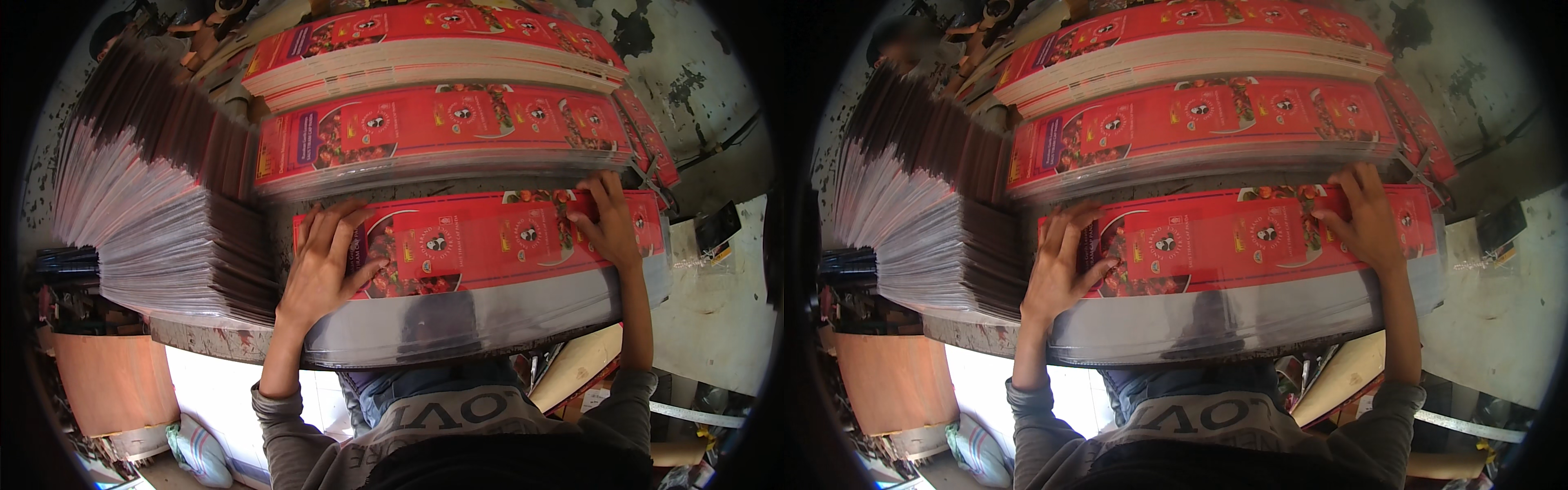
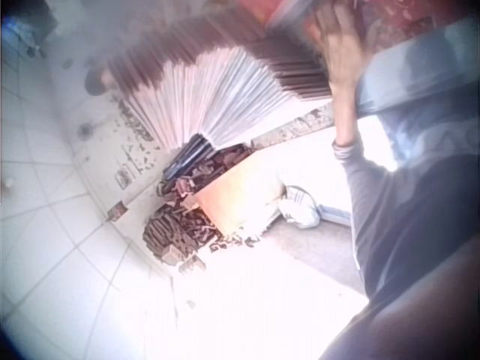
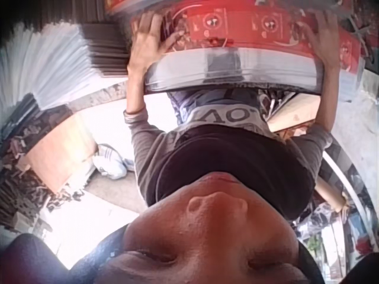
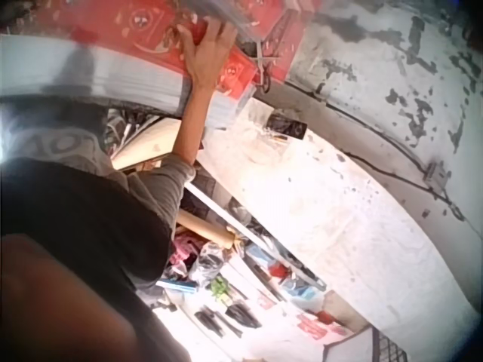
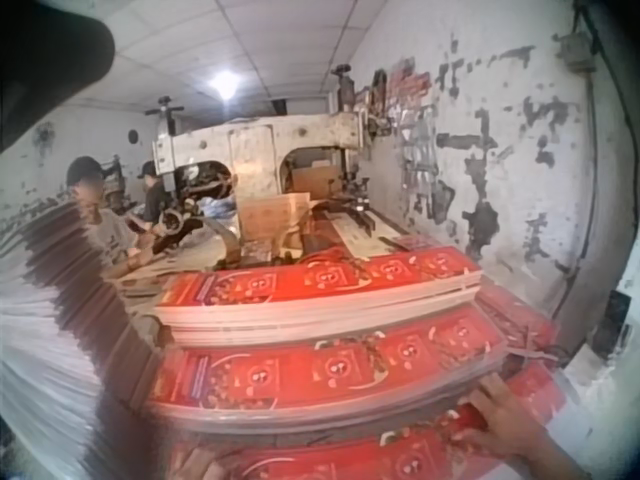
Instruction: The person repeatedly inserts printed cardboard sheets into clear plastic sleeves by hand.
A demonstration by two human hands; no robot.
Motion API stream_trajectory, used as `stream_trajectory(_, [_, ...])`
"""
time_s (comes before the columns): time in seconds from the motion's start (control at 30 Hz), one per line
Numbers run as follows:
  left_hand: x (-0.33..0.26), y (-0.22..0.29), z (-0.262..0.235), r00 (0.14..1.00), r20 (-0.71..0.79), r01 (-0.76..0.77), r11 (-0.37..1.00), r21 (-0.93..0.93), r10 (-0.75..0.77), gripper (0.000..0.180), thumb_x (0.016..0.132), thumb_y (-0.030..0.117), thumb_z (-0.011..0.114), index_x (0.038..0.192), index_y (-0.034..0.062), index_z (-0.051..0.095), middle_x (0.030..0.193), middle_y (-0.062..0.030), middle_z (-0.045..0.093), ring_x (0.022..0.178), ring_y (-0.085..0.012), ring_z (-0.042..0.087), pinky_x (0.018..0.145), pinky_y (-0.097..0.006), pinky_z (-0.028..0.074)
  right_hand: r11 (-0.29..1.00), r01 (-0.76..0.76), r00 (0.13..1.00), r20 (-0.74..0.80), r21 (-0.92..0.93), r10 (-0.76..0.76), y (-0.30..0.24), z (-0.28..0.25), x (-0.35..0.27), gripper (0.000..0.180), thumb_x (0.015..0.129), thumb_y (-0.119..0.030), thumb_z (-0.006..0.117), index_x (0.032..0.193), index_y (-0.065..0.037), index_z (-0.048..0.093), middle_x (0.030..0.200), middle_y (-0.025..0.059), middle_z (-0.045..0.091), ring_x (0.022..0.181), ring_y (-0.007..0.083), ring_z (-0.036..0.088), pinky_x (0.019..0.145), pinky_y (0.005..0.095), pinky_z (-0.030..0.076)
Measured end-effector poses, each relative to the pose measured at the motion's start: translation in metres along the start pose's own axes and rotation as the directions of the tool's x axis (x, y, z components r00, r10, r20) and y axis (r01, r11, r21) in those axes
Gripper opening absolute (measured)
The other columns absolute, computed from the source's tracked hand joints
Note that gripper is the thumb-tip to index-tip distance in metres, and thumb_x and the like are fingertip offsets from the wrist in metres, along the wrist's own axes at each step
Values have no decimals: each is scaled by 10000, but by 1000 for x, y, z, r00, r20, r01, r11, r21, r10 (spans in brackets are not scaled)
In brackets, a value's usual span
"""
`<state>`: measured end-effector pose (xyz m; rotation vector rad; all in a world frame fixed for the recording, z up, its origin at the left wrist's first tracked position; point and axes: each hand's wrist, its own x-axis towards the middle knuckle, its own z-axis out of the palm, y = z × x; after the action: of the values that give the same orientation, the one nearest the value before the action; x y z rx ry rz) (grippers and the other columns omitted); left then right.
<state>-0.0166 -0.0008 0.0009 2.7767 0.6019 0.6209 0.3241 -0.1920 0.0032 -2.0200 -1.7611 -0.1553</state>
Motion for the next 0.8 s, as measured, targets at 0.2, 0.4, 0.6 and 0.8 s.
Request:
stream_trajectory(0.2, [1, -2, 4, 998, -59, 12, 1000, -15, -13, 544, 697, 249, 736, 1146, 61, 494, 1118, -109, 539, 1001, -297, 518, 889, -422, 366, 1000, -3, 1000, -20, 13, 3, -1, -1, 0, 388, 674, -183, 722, 954, 0, 524, 941, 125, 455, 896, 318, 485, 762, 395, 415])
stream_trajectory(0.4, [4, -3, 9, 993, -120, 2, 1000, 17, 0, 408, 699, 218, 742, 1014, 63, 534, 972, -75, 568, 867, -271, 537, 773, -389, 389, 1000, -2, 1000, -20, 20, 2, 0, -1, 0, 348, 687, -187, 717, 912, 0, 527, 920, 131, 462, 872, 327, 493, 729, 401, 417])
stream_trajectory(0.6, [3, -6, 12, 986, -164, -12, 999, 46, 19, 305, 693, 138, 741, 896, 57, 529, 846, -65, 575, 769, -260, 542, 686, -371, 402, 1000, 7, 999, -34, 20, -6, 0, 0, -3, 304, 711, -192, 710, 870, 2, 538, 871, 126, 463, 810, 331, 506, 703, 398, 422])
stream_trajectory(0.8, [0, -4, -2, 992, -115, -54, 998, 17, 56, 301, 741, 192, 708, 965, 56, 560, 838, -84, 582, 803, -278, 559, 736, -382, 420, 995, 102, 994, -42, -3, -102, 15, -12, -5, 285, 735, -196, 699, 914, -18, 565, 915, 121, 498, 800, 302, 521, 682, 368, 427])
